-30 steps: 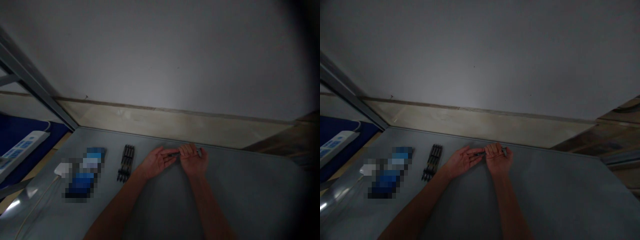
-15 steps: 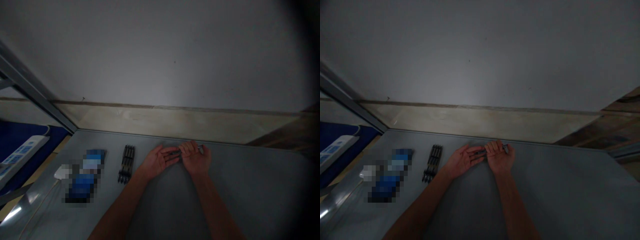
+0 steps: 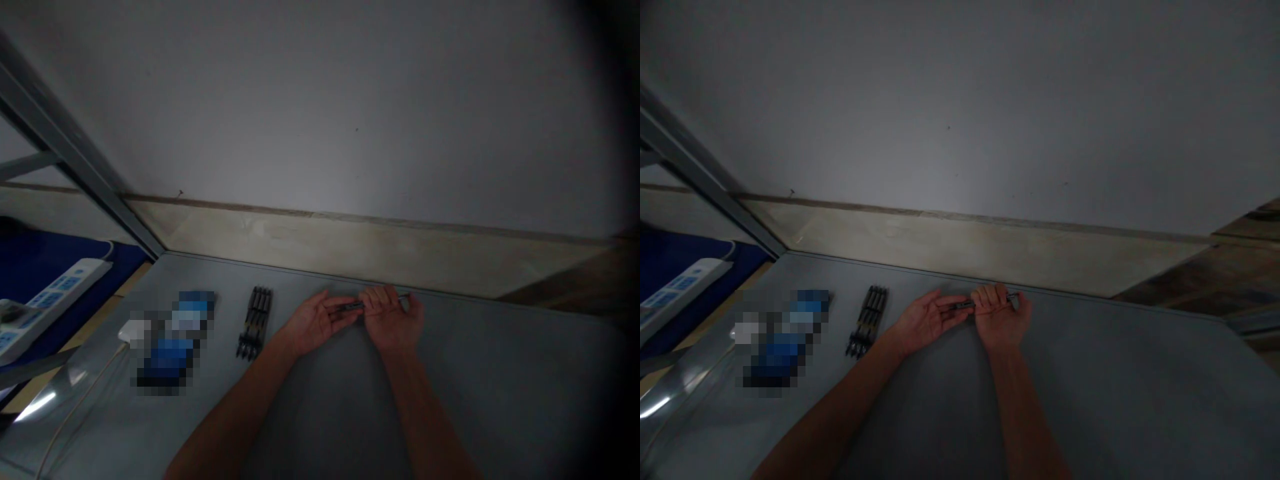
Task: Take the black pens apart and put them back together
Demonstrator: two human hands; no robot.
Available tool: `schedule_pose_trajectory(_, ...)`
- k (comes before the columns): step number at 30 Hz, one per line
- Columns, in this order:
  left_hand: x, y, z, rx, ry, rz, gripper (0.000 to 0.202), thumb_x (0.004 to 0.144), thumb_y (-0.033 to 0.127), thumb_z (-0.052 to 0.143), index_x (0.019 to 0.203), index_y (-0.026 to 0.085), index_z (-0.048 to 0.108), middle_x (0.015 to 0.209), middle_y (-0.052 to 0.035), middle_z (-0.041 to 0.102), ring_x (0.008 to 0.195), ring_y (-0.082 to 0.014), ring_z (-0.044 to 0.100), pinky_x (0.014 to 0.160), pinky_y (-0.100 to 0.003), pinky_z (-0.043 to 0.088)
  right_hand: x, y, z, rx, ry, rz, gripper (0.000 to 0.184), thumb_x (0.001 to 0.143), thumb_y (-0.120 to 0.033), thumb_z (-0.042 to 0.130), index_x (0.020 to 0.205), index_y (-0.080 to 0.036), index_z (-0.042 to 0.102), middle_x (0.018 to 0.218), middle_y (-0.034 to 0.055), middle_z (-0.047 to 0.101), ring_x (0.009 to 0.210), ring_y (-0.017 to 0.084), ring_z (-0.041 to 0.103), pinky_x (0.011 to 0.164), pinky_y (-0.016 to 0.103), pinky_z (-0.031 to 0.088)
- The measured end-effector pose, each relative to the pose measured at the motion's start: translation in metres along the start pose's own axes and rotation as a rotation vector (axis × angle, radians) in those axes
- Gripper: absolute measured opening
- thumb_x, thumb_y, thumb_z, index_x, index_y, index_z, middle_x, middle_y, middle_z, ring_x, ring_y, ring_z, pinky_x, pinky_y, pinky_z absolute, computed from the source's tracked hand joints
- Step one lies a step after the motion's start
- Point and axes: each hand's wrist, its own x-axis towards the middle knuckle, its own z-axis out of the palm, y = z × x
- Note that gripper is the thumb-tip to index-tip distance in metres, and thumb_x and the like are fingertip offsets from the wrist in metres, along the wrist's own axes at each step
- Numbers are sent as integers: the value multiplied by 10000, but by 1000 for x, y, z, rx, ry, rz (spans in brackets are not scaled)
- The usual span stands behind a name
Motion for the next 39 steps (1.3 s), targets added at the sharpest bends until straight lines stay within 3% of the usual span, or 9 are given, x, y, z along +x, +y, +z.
schedule_pose_trajectory(22, 0, 0, 4, 54, 35, -1, 470, 958, 389, 399, 1024, 70, 738, 1156, -169, 719, 1206, -238, 611, 1147, -320, 380, 2, 2, -7, -18, -43, -21, 531, 788, -368, 583, 677, -226, 83, 568, -56, 204, 526, 141, 264, 498, 311, 317)
schedule_pose_trajectory(31, 0, -1, 5, 99, 67, 13, 432, 948, 384, 421, 1025, 100, 737, 1145, -148, 728, 1213, -238, 606, 1151, -366, 379, 4, 2, -10, 35, -61, 8, 496, 801, -347, 542, 689, -236, 72, 575, -59, 214, 526, 142, 263, 509, 314, 303)
schedule_pose_trajectory(39, -1, -1, 5, 52, 49, 5, 469, 967, 366, 376, 1095, 45, 693, 1163, -185, 707, 1189, -233, 620, 1143, -352, 375, 4, 1, -11, 63, -89, 25, 457, 816, -350, 491, 692, -236, 67, 568, -56, 244, 535, 137, 273, 530, 301, 324)
